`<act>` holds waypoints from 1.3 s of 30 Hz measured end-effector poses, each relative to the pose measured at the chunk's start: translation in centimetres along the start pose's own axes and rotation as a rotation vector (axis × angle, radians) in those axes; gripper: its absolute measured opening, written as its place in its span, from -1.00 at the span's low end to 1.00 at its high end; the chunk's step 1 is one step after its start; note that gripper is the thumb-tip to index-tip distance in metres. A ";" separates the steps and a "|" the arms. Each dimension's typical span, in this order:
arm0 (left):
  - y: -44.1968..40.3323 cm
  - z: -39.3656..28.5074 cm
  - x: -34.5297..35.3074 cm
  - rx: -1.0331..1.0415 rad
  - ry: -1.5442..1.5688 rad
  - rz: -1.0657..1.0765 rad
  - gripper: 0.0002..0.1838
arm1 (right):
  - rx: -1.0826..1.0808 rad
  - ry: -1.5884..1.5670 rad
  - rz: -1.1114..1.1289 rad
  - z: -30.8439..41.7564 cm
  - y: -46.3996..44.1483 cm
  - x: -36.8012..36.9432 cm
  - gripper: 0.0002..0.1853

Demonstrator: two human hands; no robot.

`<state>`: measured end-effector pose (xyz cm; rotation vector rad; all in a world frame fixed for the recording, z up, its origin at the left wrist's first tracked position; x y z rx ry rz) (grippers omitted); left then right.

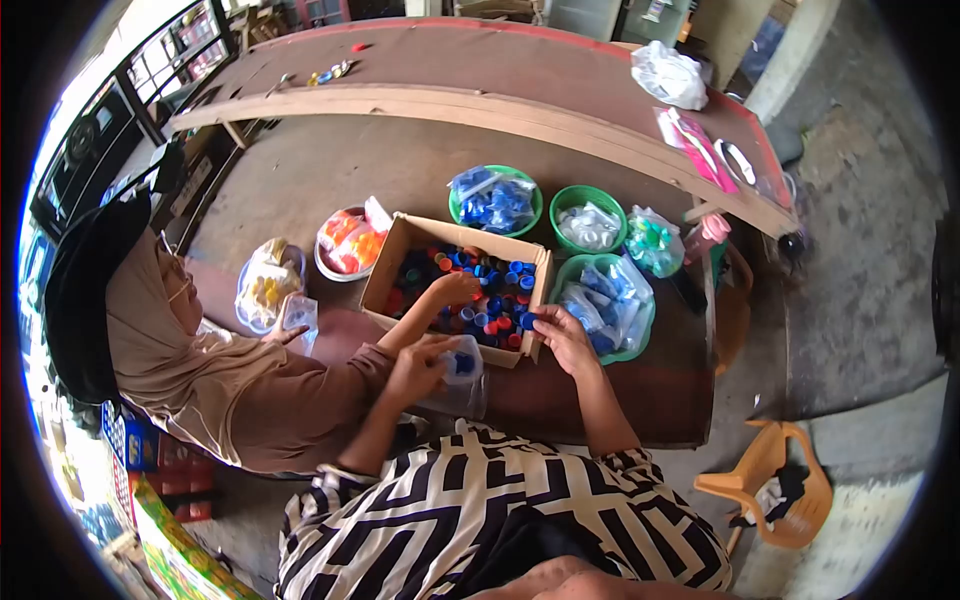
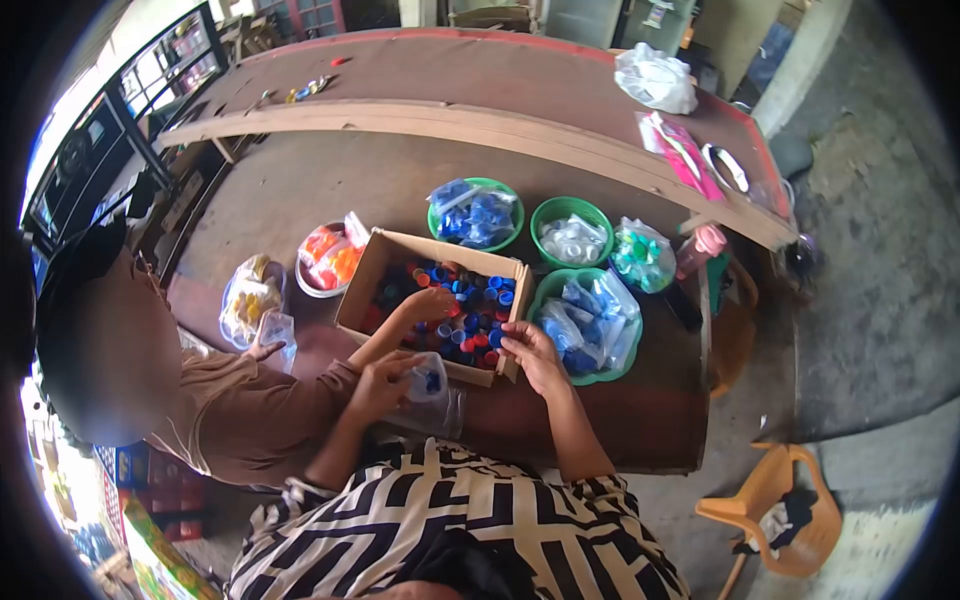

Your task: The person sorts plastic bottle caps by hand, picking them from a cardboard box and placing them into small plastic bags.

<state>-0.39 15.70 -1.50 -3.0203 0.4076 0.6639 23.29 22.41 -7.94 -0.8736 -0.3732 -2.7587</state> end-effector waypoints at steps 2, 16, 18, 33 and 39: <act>0.5 -0.6 2.2 -0.055 0.128 -0.002 -0.54 | -0.029 0.006 -0.034 0.2 2.2 -0.3 -0.76; 1.6 -3.2 0.9 0.041 0.055 -0.081 -0.54 | -0.173 0.169 -0.073 0.9 6.5 2.0 -0.64; 2.0 -2.7 1.6 -0.043 0.070 -0.025 -0.53 | -0.147 0.244 -0.070 0.5 6.8 2.3 -0.61; -2.9 -8.0 10.2 0.071 0.200 0.170 -0.53 | -0.388 0.377 -0.232 7.5 13.8 4.6 -0.71; -3.4 -12.2 15.5 0.202 0.215 0.296 -0.54 | -0.480 0.680 -0.255 11.4 18.1 4.6 -0.73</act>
Point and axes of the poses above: each hand's wrist, its own y-axis away from the middle knuckle, its own x-axis out of the palm, z = x × y, the point moved 10 cm from there along -y, towards the middle knuckle, and after that the axes turned 8 degrees about -y, right-handed, at the moved point
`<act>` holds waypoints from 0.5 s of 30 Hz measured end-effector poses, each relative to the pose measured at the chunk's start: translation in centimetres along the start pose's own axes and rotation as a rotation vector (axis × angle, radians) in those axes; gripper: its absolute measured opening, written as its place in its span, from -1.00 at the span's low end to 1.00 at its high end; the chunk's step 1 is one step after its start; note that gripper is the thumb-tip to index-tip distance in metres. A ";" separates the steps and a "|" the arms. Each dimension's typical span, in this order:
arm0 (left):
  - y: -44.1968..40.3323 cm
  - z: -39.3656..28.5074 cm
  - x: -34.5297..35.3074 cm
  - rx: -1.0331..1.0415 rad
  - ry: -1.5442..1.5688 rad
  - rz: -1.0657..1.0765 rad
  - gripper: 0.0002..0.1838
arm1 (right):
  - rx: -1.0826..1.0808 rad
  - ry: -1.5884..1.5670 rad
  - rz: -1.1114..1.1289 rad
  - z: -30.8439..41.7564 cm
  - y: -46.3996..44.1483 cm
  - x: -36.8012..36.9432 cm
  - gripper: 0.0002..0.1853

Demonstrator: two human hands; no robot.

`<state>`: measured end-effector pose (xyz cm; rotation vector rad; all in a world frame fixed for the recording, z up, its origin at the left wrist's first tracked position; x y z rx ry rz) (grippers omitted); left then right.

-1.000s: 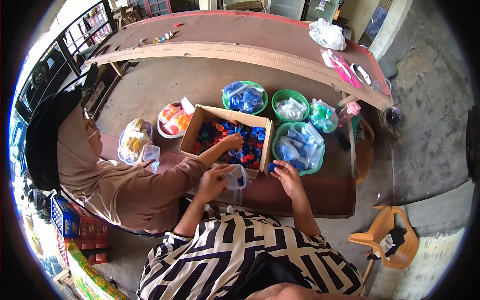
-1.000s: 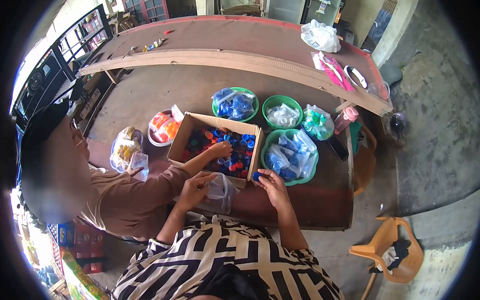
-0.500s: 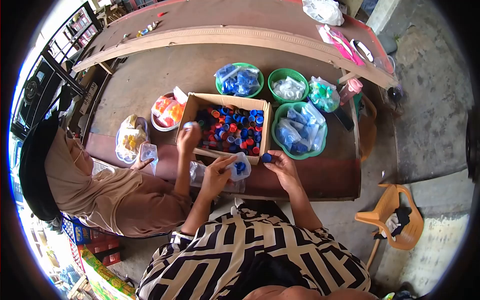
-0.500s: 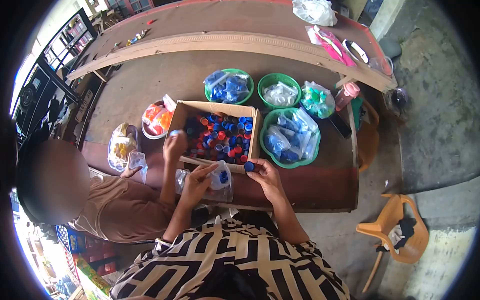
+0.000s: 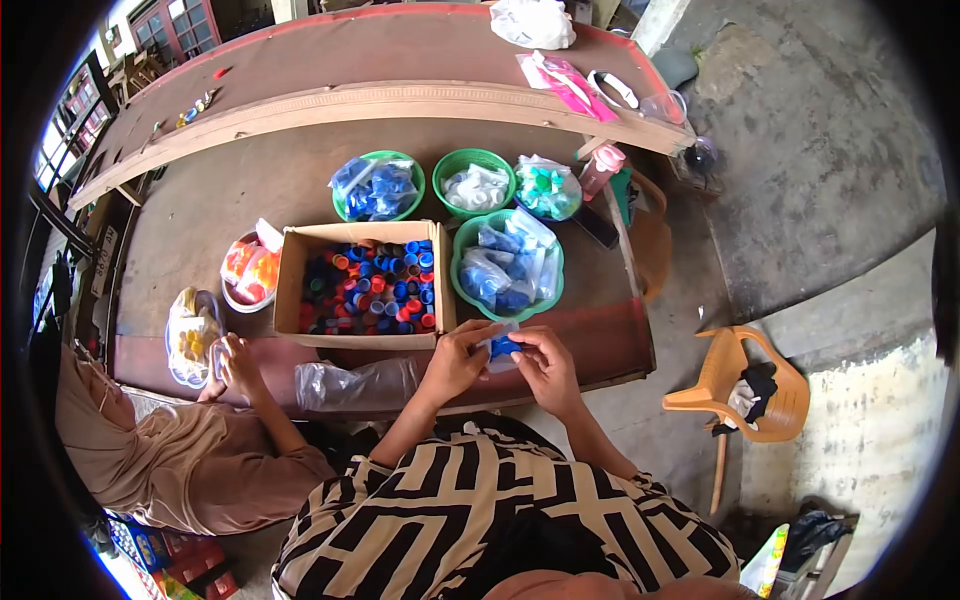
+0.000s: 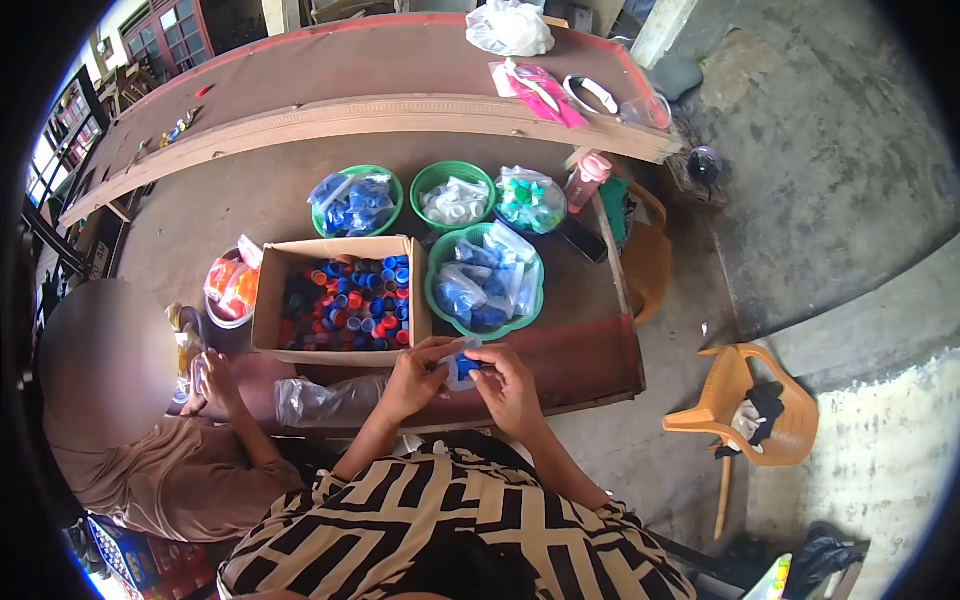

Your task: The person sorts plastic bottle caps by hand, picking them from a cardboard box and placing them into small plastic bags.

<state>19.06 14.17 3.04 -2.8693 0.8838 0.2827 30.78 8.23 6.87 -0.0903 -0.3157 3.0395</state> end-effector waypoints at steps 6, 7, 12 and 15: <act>-1.1 -1.7 -1.5 -0.063 0.081 -0.062 -0.55 | -0.001 -0.145 -0.180 -1.0 0.2 -6.8 -0.71; -1.1 -2.0 -2.1 -0.053 0.104 -0.086 -0.56 | 0.042 -0.141 -0.172 -1.5 -0.1 -7.5 -0.71; 0.0 -4.8 -5.3 -0.080 0.062 -0.251 -0.57 | 0.200 -0.426 -0.129 -6.6 -1.8 -7.9 -0.72; 1.0 -7.6 -7.8 -0.005 0.042 -0.374 -0.62 | 0.200 -0.462 -0.054 -6.7 -3.1 -5.8 -0.75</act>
Point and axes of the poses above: each hand's wrist, its own y-axis away from the middle knuckle, its own x-axis out of the palm, z = x × y, the point moved 10 cm from there along -y, towards the middle knuckle, and after that the axes turned 8 degrees about -y, right-handed, at the moved point
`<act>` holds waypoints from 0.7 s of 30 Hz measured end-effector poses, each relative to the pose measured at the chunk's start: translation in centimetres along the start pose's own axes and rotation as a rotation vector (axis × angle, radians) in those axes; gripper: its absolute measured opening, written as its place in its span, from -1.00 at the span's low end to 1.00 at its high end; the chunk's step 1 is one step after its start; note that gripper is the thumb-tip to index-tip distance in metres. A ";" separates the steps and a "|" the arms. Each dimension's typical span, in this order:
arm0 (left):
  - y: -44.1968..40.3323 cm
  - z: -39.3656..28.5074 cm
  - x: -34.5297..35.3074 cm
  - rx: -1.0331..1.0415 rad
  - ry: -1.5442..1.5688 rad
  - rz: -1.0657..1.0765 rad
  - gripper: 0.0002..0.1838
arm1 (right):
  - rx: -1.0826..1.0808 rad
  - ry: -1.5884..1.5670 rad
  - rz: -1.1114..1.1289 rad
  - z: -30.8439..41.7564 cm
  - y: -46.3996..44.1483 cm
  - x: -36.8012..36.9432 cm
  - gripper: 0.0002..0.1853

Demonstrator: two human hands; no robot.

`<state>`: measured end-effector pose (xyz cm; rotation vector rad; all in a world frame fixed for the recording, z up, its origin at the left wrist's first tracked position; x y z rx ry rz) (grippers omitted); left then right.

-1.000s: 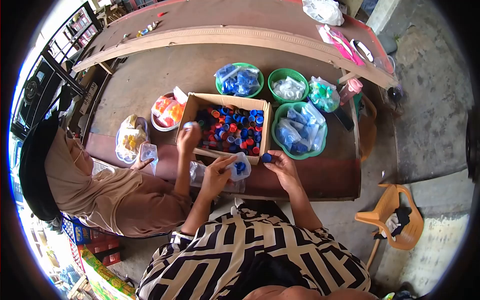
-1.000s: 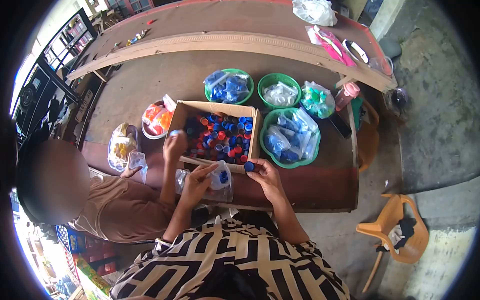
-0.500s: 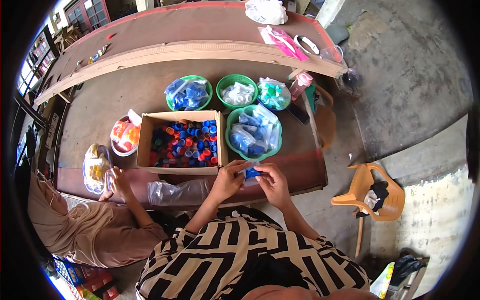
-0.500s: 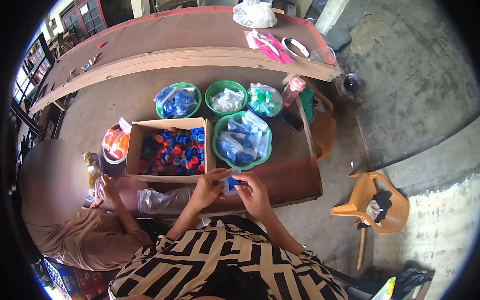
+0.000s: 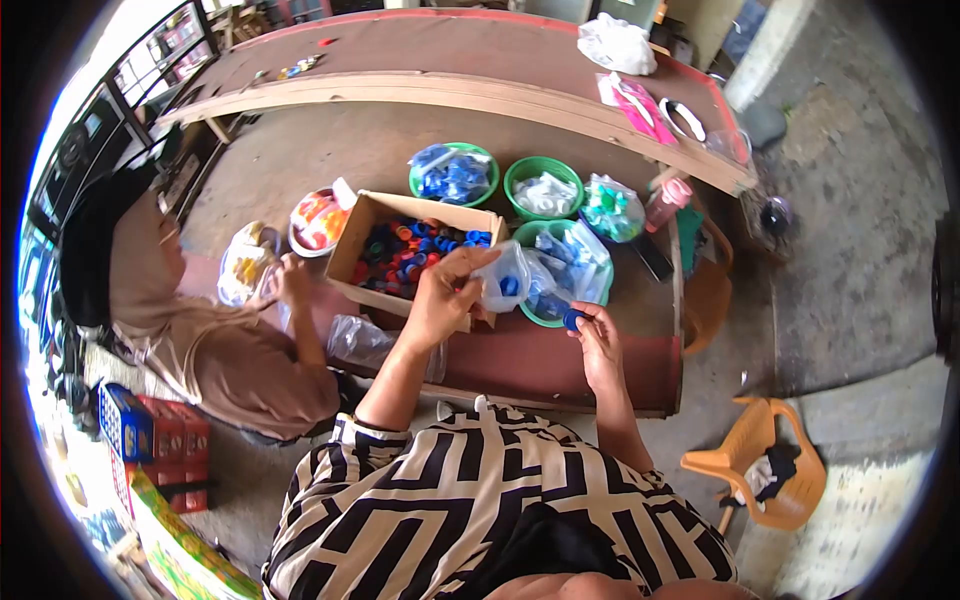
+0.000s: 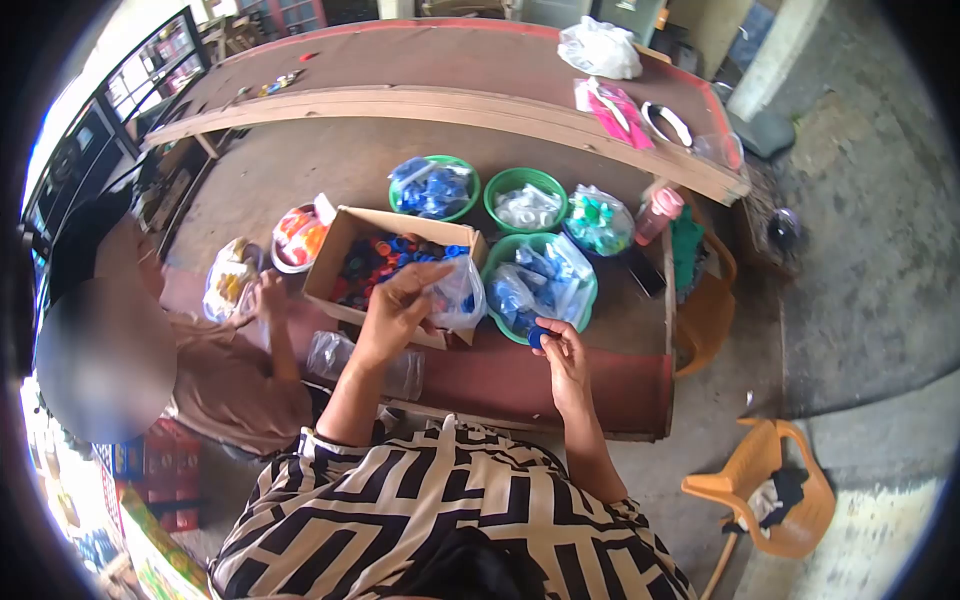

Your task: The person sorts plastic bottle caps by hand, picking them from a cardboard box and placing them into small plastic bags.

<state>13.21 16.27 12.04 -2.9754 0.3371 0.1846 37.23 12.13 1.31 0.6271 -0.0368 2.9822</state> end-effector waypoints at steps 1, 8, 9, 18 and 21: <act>0.3 -1.6 -1.0 0.081 -0.008 -0.064 -0.63 | 0.003 0.028 0.035 -0.1 -0.4 0.7 -0.76; 5.7 3.3 -3.0 0.097 0.000 -0.320 -0.58 | -0.014 0.134 0.201 -0.7 -1.9 3.2 -0.78; 6.6 7.3 -2.9 0.050 0.004 -0.332 -0.57 | -0.020 0.135 0.222 -1.1 -1.8 3.3 -0.78; 12.7 16.4 -0.8 -0.245 0.043 -0.484 -0.64 | 0.160 0.147 0.315 -5.6 -0.7 1.1 -0.77; 13.0 18.0 -0.5 -0.243 0.029 -0.483 -0.67 | 0.187 0.151 0.312 -6.8 -0.2 0.3 -0.76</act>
Point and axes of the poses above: each hand's wrist, its own y-axis away from the middle knuckle, its own x-axis out of the palm, z = x × y, the point moved 10 cm from there along -y, towards the middle knuckle, and after that the axes turned 8 degrees about -y, right-handed, at the moved point
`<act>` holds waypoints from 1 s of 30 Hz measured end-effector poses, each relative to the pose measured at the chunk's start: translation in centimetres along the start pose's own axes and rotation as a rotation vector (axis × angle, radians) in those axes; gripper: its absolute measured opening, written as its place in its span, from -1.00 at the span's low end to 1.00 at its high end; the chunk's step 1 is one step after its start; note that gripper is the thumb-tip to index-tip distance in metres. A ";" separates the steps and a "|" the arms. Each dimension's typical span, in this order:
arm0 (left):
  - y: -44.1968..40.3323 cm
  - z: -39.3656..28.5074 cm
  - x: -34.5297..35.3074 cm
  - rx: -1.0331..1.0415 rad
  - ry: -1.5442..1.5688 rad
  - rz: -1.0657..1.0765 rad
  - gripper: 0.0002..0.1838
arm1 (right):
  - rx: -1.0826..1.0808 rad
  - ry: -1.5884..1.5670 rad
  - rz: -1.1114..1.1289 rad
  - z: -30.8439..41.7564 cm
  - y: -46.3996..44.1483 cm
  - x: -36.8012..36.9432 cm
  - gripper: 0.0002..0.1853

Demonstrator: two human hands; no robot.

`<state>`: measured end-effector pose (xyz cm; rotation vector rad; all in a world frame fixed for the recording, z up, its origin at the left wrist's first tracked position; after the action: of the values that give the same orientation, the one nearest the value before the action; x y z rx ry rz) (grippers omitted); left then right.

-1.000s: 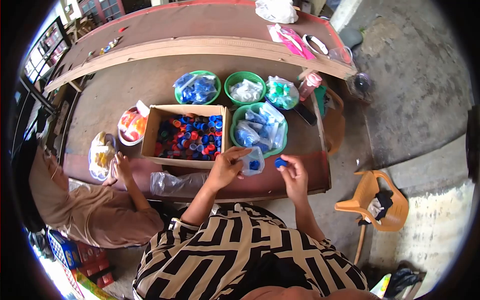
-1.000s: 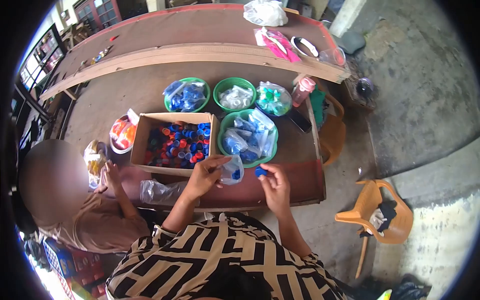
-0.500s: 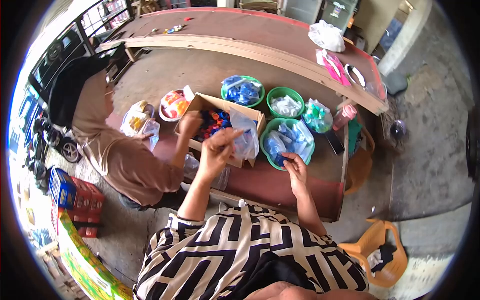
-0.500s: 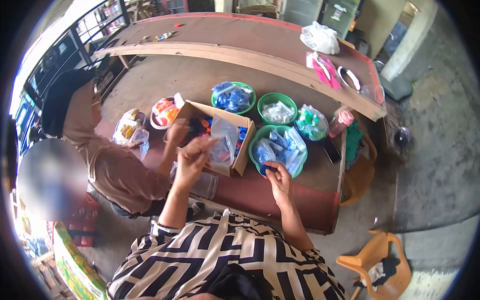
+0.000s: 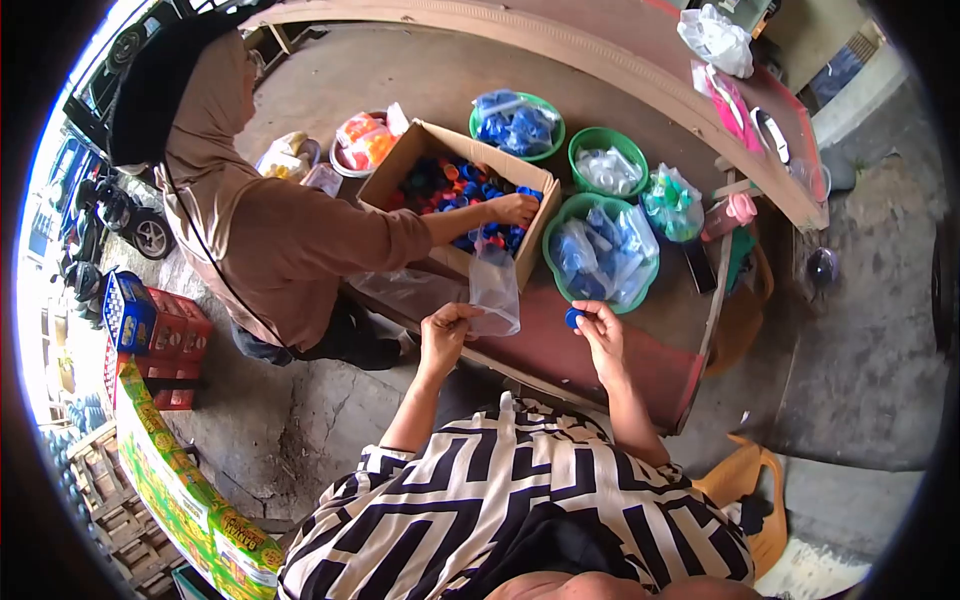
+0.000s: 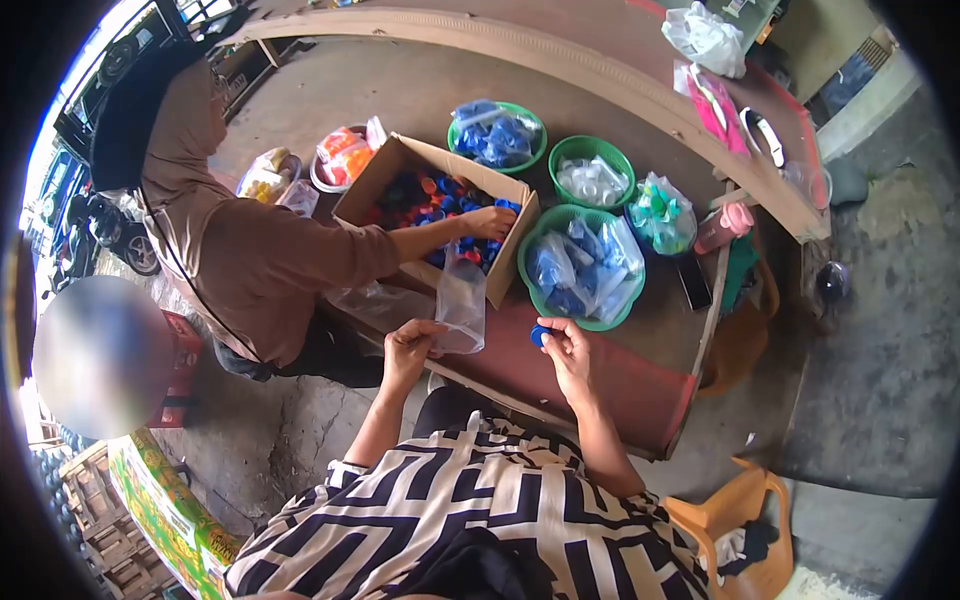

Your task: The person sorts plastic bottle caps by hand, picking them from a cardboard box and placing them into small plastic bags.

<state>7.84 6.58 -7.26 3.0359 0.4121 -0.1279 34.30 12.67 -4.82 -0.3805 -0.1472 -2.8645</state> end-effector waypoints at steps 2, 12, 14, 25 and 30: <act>0.2 1.4 0.4 -0.024 0.022 -0.016 -0.68 | 0.052 0.030 -0.008 -1.0 0.5 -0.3 -0.77; 2.6 5.2 -1.4 -0.227 0.093 -0.106 -0.77 | 0.149 0.086 -0.028 -2.8 1.9 -2.6 -0.75; 3.0 4.7 -1.9 -0.173 0.097 -0.108 -0.78 | 0.151 0.072 -0.035 -3.4 1.5 -2.7 -0.75; 6.5 7.4 -3.8 -0.390 0.263 -0.213 -0.82 | 0.272 0.046 0.006 -7.6 0.9 -1.0 -0.76; 7.1 8.5 -3.4 -0.404 0.291 -0.195 -0.82 | 0.269 0.031 0.037 -8.2 1.4 -0.4 -0.76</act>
<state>5.87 -1.86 -14.97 2.6123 0.6629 0.3483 33.02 10.30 -12.66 -0.2809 -0.5071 -2.7619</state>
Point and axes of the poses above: each hand's wrist, its own y-axis away from the middle knuckle, its own x-axis out of the palm, z = x × y, the point moved 10 cm from there along -y, towards the middle knuckle, and after that the axes turned 8 degrees about -y, right-handed, at the moved point
